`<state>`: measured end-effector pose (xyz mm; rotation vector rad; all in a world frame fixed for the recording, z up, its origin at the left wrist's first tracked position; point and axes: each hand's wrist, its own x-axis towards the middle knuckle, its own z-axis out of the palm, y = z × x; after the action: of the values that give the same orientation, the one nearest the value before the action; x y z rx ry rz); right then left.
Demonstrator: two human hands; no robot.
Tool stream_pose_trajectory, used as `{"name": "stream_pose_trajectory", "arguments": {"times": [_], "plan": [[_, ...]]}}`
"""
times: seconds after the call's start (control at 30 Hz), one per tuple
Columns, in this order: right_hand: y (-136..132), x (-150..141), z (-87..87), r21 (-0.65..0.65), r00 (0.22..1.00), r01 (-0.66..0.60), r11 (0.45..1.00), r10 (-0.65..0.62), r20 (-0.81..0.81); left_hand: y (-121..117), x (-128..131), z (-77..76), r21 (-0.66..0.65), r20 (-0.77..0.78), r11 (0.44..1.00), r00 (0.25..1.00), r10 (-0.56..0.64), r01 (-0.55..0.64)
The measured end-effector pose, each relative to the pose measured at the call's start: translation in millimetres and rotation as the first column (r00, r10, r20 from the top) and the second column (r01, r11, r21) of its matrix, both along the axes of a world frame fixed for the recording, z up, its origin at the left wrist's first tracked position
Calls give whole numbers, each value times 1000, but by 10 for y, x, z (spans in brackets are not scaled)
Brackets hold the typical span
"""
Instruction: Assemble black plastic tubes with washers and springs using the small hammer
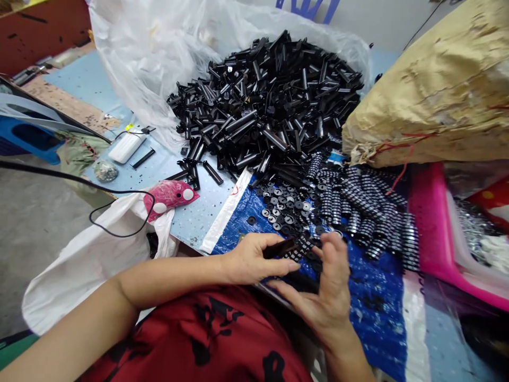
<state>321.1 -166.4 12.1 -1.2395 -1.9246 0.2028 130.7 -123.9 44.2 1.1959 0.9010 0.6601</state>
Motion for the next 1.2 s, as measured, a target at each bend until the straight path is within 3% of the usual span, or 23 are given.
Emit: {"name": "stream_pose_trajectory", "arguments": {"times": [0.1, 0.2, 0.33, 0.63, 0.8, 0.87, 0.93, 1.03, 1.1, 1.2], "plan": [[-19, 12, 38, 102, 993, -9, 995, -4, 121, -14, -1, -20, -23, -12, 1000, 1000, 7, -7], [-31, -50, 69, 153, 990, 3, 988, -24, 139, -35, 59, -36, -52, -40, 993, 994, 105, -107], [-46, -121, 62, 228, 982, -29, 973, -15, 190, -63, 131, -45, 13, -42, 981, 980, 196, -195], [-58, -238, 27, 292, 912, 83, 953, -191, 363, -16, 35, -84, -90, 11, 986, 990, 142, -141], [-36, -295, -68, 166, 946, 74, 983, -122, 299, 66, -98, -210, -349, 125, 931, 979, 161, -108], [-64, -234, -156, 124, 946, 65, 990, -101, 307, 119, -264, -271, -240, 101, 957, 976, 193, -164], [-120, -153, -241, 91, 924, 53, 994, -83, 374, 181, -493, -317, 68, -62, 974, 974, 220, -216], [-196, -74, -279, 56, 898, 35, 998, -56, 436, 273, -821, -344, 443, -395, 896, 892, 222, -27], [-196, -79, -224, 67, 911, 61, 996, -82, 404, 331, -949, -337, 483, -579, 860, 797, 171, 166], [-104, -162, -111, 142, 944, 117, 983, -155, 292, 422, -993, -303, 348, -735, 880, 676, 43, 323]]}}
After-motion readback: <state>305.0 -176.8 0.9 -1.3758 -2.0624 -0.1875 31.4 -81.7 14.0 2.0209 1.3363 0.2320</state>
